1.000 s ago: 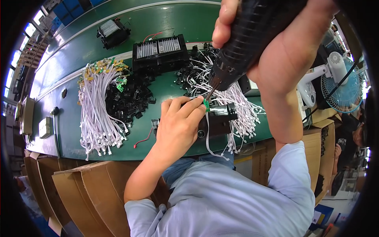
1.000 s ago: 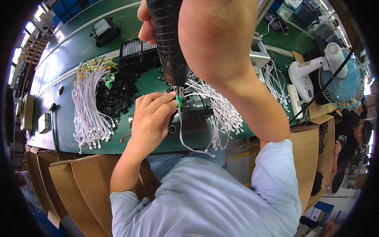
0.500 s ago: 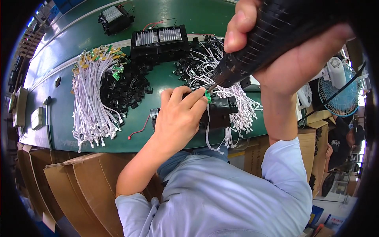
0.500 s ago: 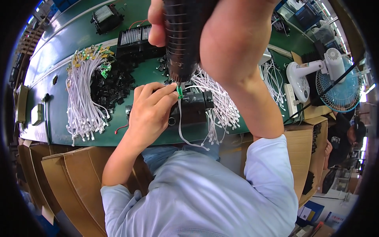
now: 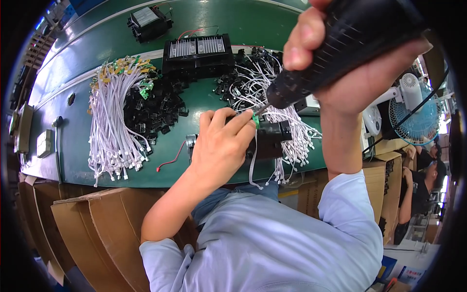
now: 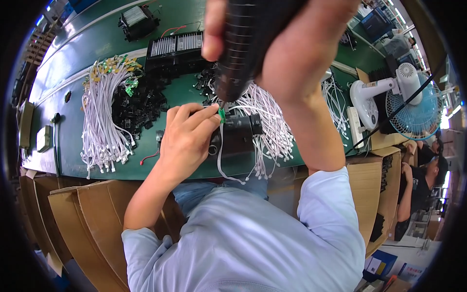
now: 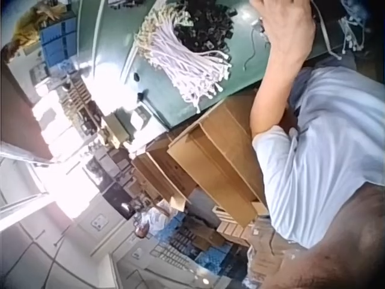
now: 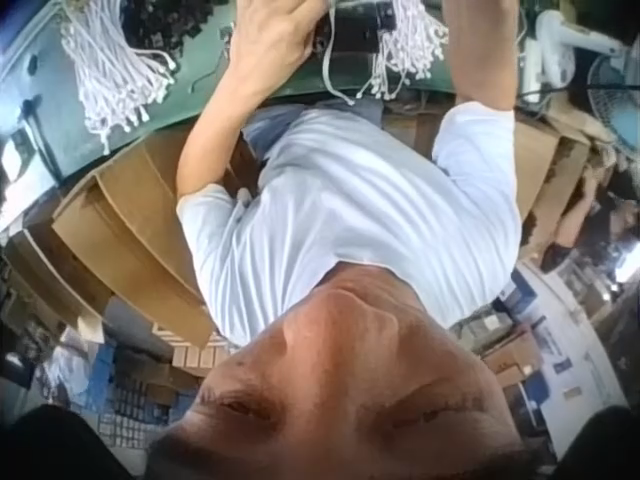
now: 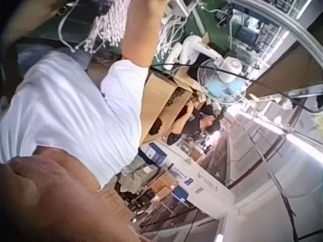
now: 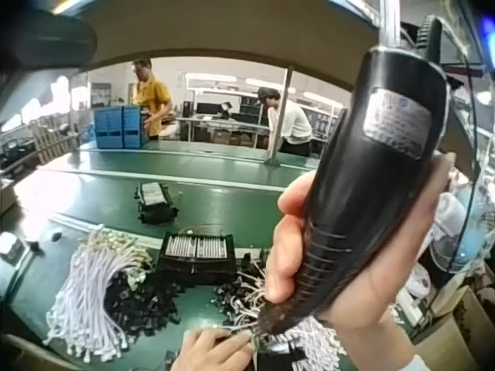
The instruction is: The person assembles electronic components and wiring harnesses by hand at a factory workstation, taking connectors and electronic housings from a cardboard box and securing them with an electric screwdriver.
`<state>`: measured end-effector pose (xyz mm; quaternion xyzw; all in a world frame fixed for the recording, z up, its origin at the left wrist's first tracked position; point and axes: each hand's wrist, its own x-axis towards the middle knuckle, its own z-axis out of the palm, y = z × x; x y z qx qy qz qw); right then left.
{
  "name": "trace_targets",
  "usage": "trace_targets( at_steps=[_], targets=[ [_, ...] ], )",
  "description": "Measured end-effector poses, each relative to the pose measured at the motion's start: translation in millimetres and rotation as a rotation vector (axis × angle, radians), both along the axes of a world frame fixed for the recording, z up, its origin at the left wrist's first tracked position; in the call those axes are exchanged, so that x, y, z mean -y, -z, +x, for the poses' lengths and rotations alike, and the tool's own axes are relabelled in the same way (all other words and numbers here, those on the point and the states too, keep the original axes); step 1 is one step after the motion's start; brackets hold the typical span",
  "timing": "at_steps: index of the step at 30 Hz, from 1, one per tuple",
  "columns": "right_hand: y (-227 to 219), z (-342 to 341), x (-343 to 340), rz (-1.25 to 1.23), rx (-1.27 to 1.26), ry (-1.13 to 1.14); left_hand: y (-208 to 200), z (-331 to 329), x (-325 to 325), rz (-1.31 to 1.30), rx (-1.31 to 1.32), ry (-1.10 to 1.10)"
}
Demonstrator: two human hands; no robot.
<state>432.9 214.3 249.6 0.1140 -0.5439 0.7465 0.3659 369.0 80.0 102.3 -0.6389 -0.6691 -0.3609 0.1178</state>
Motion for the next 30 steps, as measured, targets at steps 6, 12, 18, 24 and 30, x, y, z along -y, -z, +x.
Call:
trace_targets(
  at_steps=[6, 12, 18, 24, 30],
  targets=[
    [-3, -8, -17, 0.154, -0.097, -0.409, -1, 5, 6, 0.009, -0.001, -0.033],
    [-1, -2, -15, 0.228, -0.024, -0.280, 2, 7, 5, 0.075, -0.035, -0.024],
    [1, 10, -6, 0.311, 0.040, -0.108, 1, 2, 7, 0.001, -0.019, -0.040],
    [-3, 19, -13, 0.348, 0.050, -0.127, -1, 6, 6, 0.018, -0.004, -0.042],
    [1, 16, -21, 0.371, 0.057, -0.224, 8, 3, 4, 0.061, -0.021, -0.031]
  ],
)
